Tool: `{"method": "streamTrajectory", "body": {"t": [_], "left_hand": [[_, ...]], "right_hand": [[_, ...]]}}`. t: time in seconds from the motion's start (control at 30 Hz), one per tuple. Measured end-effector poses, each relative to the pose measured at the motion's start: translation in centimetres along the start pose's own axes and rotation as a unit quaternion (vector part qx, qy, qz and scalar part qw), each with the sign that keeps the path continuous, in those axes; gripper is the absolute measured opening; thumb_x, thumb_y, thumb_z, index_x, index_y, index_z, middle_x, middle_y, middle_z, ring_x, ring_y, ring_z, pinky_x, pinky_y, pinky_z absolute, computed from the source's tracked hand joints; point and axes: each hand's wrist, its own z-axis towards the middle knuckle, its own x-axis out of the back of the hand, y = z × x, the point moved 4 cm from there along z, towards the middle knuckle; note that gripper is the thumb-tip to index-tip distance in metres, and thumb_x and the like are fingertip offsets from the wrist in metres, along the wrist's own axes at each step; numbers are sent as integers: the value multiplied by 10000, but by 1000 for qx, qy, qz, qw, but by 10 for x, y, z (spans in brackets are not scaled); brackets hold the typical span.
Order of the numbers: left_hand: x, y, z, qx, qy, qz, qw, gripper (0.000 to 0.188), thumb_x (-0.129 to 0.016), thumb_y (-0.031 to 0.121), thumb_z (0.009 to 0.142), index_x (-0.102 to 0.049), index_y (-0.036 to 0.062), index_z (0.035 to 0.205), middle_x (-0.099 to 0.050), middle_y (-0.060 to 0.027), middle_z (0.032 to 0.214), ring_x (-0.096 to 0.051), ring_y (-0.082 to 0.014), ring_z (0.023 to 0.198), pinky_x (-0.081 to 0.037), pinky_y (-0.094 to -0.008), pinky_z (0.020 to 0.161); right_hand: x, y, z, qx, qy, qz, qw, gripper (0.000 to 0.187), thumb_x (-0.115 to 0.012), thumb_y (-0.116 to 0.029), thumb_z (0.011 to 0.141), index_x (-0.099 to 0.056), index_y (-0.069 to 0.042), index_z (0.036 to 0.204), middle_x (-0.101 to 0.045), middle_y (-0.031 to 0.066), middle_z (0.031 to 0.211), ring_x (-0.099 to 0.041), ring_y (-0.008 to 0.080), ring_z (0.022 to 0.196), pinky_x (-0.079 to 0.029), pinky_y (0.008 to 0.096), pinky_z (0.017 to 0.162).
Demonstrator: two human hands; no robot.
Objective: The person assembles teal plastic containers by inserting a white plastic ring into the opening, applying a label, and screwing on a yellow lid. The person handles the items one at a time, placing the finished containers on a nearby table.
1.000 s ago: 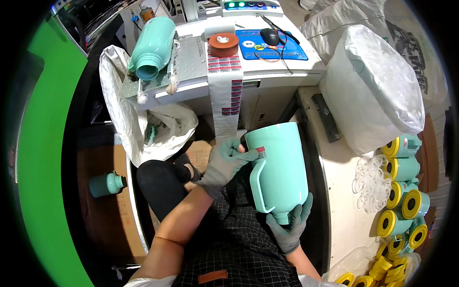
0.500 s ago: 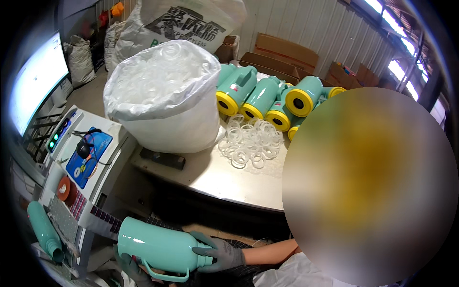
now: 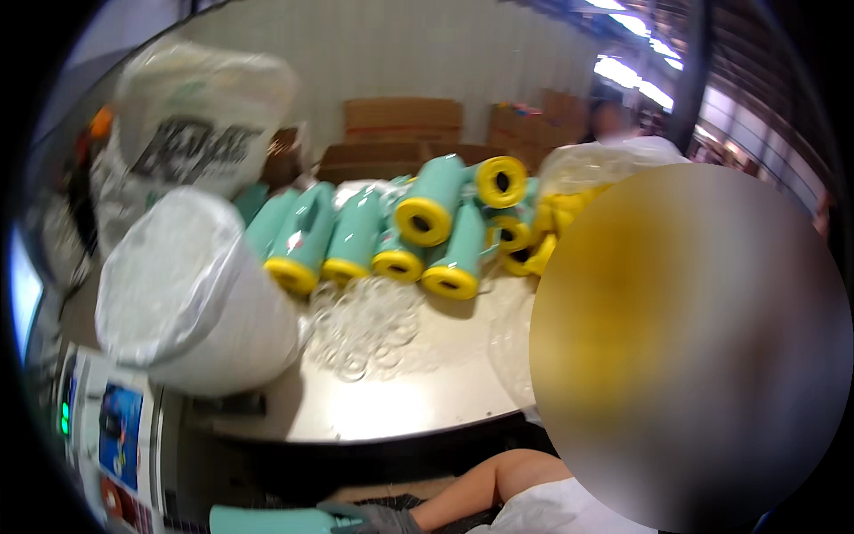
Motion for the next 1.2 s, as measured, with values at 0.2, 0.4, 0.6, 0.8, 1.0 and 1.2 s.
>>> {"method": "streamTrajectory", "body": {"t": [0.2,0.4,0.6,0.8,1.0,1.2], "left_hand": [[-25,-38,45,202,-100,-161,961,395,-594,355,1089,-560,40,1324,-659,-87,1054,-603,-159,788,-493,-282,626],[-34,-51,39,96,-96,-37,990,395,-606,382,1079,-528,103,1347,-643,-40,996,-607,-149,782,-516,-275,636],[-23,-32,36,160,-21,-99,982,282,-580,298,1084,-580,86,1270,-654,-54,1016,-611,-167,771,-538,-296,628],[19,-35,34,13,-66,34,997,286,-564,236,1089,-623,-19,1204,-672,-106,1042,-610,-171,794,-552,-316,638],[40,-70,60,83,-90,-204,971,243,-501,164,1072,-638,-9,1174,-640,-79,983,-622,-179,814,-568,-329,652],[18,-54,55,-20,-106,31,994,261,-542,200,1057,-630,-21,1166,-655,-111,1013,-638,-220,868,-558,-325,652]], "right_hand": [[0,30,-26,46,58,14,997,1085,-942,-478,724,-390,-289,1639,-200,348,1675,-360,559,1479,-454,604,1113],[4,23,-30,61,94,-30,993,1094,-949,-474,702,-398,-288,1629,-233,356,1658,-407,578,1437,-486,595,1081],[6,9,-28,57,76,-29,995,1049,-944,-452,699,-435,-275,1599,-259,364,1645,-483,576,1378,-528,568,1039],[0,7,-25,59,53,-34,996,983,-940,-438,699,-503,-236,1556,-316,357,1627,-545,550,1335,-551,549,1019],[-2,6,-16,97,56,-53,992,994,-935,-460,712,-493,-214,1568,-324,354,1625,-548,552,1331,-551,554,1014],[-1,6,-20,88,66,-44,993,1041,-923,-483,732,-424,-250,1615,-300,359,1636,-473,567,1398,-497,573,1077]]}}
